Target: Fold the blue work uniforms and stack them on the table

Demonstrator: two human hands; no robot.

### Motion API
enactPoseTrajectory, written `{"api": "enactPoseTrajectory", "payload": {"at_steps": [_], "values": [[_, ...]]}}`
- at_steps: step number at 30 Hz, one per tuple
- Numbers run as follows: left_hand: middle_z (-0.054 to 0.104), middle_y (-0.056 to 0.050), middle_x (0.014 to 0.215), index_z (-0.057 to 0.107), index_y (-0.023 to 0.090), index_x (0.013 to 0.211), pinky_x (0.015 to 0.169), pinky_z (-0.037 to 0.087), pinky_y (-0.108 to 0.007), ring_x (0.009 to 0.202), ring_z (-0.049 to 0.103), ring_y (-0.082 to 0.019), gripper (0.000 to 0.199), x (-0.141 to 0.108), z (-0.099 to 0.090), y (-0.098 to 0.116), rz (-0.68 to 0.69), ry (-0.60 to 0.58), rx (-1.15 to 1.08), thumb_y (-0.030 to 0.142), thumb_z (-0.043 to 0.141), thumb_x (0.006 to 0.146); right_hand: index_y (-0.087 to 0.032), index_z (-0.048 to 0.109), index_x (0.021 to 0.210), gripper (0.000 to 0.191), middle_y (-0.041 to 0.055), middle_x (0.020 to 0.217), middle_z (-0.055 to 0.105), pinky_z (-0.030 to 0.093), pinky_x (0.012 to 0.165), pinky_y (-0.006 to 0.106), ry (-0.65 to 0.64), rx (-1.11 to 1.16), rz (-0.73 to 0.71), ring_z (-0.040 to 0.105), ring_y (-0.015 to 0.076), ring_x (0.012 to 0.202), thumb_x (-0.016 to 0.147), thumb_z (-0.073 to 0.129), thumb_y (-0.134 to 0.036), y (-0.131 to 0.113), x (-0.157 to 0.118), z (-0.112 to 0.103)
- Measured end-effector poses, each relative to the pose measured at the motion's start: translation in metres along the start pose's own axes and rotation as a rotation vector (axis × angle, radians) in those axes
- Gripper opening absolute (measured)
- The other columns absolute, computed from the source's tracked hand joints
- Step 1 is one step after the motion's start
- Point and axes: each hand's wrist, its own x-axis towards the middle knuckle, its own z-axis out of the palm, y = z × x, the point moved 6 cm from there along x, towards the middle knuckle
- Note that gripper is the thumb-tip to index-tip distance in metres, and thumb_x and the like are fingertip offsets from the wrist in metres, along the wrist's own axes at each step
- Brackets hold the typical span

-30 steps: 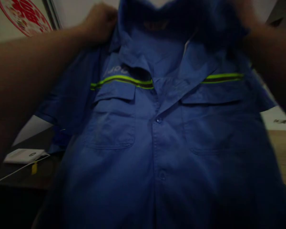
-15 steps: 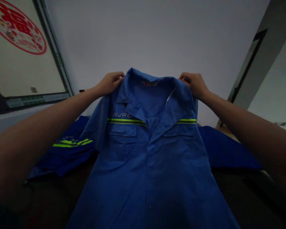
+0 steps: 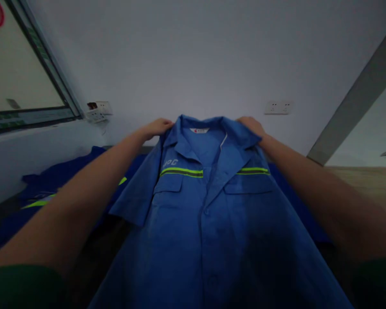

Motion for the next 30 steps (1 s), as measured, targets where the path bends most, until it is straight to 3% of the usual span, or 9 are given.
{"api": "enactPoseTrajectory", "payload": {"at_steps": [4,8,12,17,22,24,26,28,30], "values": [[0.070,-0.003,0.076,0.065,0.011,0.078,0.069,0.047,-0.020,0.074,0.059,-0.013,0.032,0.017,0.078,-0.053,-0.199,-0.083,0.085,0.027,0.042,0.094,-0.017,0.068,0.083,0.026,0.0125,0.087,0.070,0.047,0.075,0.030,-0.298,-0.089,0.207,0.064,0.0190,0.083,0.092,0.049,-0.032,0.005,-0.006,0.088],[0.070,-0.013,0.098,0.066,0.013,0.088,0.079,0.048,-0.029,0.092,0.064,-0.022,0.029,0.006,0.150,-0.091,-0.350,-0.097,0.164,0.025,0.040,0.094,-0.015,0.070,0.095,0.030,0.0166,0.099,0.070,0.047,0.076,0.030,-0.471,-0.097,0.332,0.066,0.0230,0.092,0.094,0.047,-0.035,0.015,-0.026,0.165],[0.068,-0.016,0.103,0.065,0.016,0.097,0.081,0.048,-0.036,0.097,0.064,-0.027,0.034,-0.011,0.190,-0.114,-0.441,-0.110,0.223,0.032,0.036,0.095,-0.017,0.067,0.110,0.031,0.0189,0.110,0.067,0.046,0.083,0.036,-0.523,-0.098,0.395,0.064,0.0281,0.102,0.094,0.043,-0.028,0.029,-0.046,0.210],[0.063,-0.015,0.112,0.061,0.017,0.103,0.094,0.041,-0.044,0.109,0.057,-0.028,0.028,-0.016,0.194,-0.117,-0.393,-0.022,0.275,0.029,0.037,0.094,-0.019,0.064,0.113,0.030,0.0133,0.109,0.068,0.046,0.084,0.031,-0.426,0.010,0.416,0.063,0.0232,0.102,0.092,0.047,-0.032,0.042,-0.044,0.215],[0.059,-0.009,0.117,0.059,0.023,0.109,0.095,0.040,-0.044,0.113,0.052,-0.026,0.024,-0.008,0.175,-0.098,-0.261,0.148,0.198,0.022,0.046,0.089,-0.014,0.068,0.099,0.026,0.0091,0.090,0.070,0.047,0.076,0.028,-0.130,0.228,0.487,0.064,0.0184,0.084,0.089,0.048,-0.027,0.059,-0.022,0.185],[0.061,-0.007,0.113,0.062,0.024,0.105,0.094,0.041,-0.043,0.111,0.052,-0.025,0.022,-0.004,0.173,-0.084,-0.181,0.119,0.148,0.021,0.046,0.089,-0.015,0.069,0.091,0.029,0.0088,0.082,0.069,0.047,0.074,0.030,-0.163,0.256,0.480,0.064,0.0200,0.080,0.090,0.049,-0.036,0.060,-0.018,0.180],[0.061,-0.006,0.113,0.063,0.025,0.104,0.094,0.042,-0.042,0.111,0.052,-0.025,0.022,0.000,0.176,-0.072,-0.127,0.070,0.126,0.022,0.048,0.089,-0.016,0.069,0.090,0.029,0.0089,0.081,0.068,0.047,0.074,0.032,-0.281,0.214,0.486,0.064,0.0218,0.079,0.083,0.061,-0.042,0.060,-0.020,0.179],[0.059,-0.007,0.116,0.063,0.025,0.108,0.094,0.043,-0.043,0.113,0.051,-0.027,0.024,0.001,0.180,-0.068,-0.126,0.034,0.137,0.022,0.051,0.087,-0.016,0.068,0.093,0.029,0.0083,0.084,0.068,0.048,0.074,0.032,-0.384,0.210,0.504,0.063,0.0219,0.079,0.070,0.075,-0.032,0.061,-0.026,0.181],[0.059,-0.010,0.118,0.061,0.023,0.113,0.095,0.043,-0.043,0.114,0.052,-0.028,0.028,0.001,0.184,-0.072,-0.155,0.023,0.152,0.021,0.053,0.086,-0.016,0.067,0.100,0.034,0.0056,0.081,0.067,0.049,0.071,0.031,-0.455,0.365,0.542,0.062,0.0189,0.073,0.067,0.076,-0.018,0.061,-0.033,0.185]]}}
